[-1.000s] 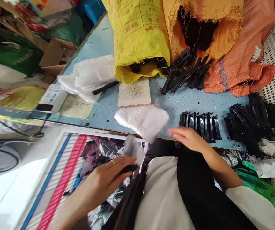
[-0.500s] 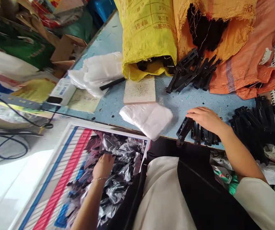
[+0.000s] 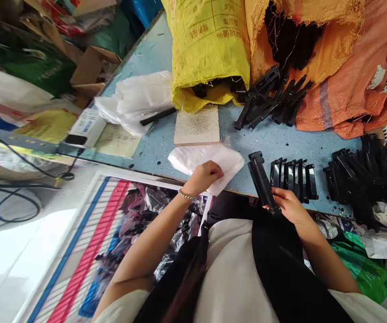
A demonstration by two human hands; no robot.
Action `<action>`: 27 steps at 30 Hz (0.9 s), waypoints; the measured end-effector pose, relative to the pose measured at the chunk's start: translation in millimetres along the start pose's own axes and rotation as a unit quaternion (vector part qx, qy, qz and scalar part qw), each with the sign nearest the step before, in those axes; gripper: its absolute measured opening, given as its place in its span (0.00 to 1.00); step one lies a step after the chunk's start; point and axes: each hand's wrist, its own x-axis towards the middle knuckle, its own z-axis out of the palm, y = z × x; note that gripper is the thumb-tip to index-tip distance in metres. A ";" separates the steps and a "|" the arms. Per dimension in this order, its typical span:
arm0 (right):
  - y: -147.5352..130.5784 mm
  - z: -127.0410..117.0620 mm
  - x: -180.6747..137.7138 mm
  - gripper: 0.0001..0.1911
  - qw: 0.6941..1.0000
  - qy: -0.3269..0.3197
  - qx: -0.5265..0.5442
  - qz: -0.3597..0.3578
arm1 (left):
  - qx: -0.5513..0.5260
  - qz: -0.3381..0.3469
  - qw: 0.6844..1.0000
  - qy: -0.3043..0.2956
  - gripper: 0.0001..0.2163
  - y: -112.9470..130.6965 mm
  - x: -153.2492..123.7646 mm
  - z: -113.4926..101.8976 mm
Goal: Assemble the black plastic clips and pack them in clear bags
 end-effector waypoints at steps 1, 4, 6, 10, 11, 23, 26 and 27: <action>3.8 6.0 -1.8 0.18 0.999 -0.011 0.042 0.016 | -0.027 -0.028 0.999 0.006 0.08 -1.2 0.2 -3.5; 12.2 23.7 -4.3 0.17 0.990 -0.049 0.123 0.050 | -0.070 -0.067 0.995 0.014 0.12 -0.7 1.7 -7.3; 17.4 34.5 -3.9 0.17 0.979 -0.080 0.171 0.071 | -0.088 -0.061 0.994 0.006 0.12 0.4 3.1 -7.0; 27.4 47.5 -1.0 0.12 0.952 -0.102 0.261 0.123 | -0.094 -0.070 0.993 0.012 0.10 0.5 3.3 -5.6; 29.1 47.9 -0.4 0.11 0.948 -0.097 0.275 0.131 | -0.084 -0.075 0.993 0.018 0.10 0.5 2.9 -5.5; 55.9 50.0 14.2 0.15 0.904 -0.151 0.360 0.172 | 0.004 -0.038 0.996 0.083 0.05 -2.0 -0.2 -3.1; 65.0 53.7 19.6 0.17 0.887 -0.136 0.396 0.193 | 0.136 0.076 0.978 0.142 0.12 -3.8 -9.8 -1.4; 65.9 54.3 20.5 0.17 0.882 -0.135 0.407 0.194 | 0.172 0.108 0.968 0.146 0.15 -2.8 -13.5 -0.4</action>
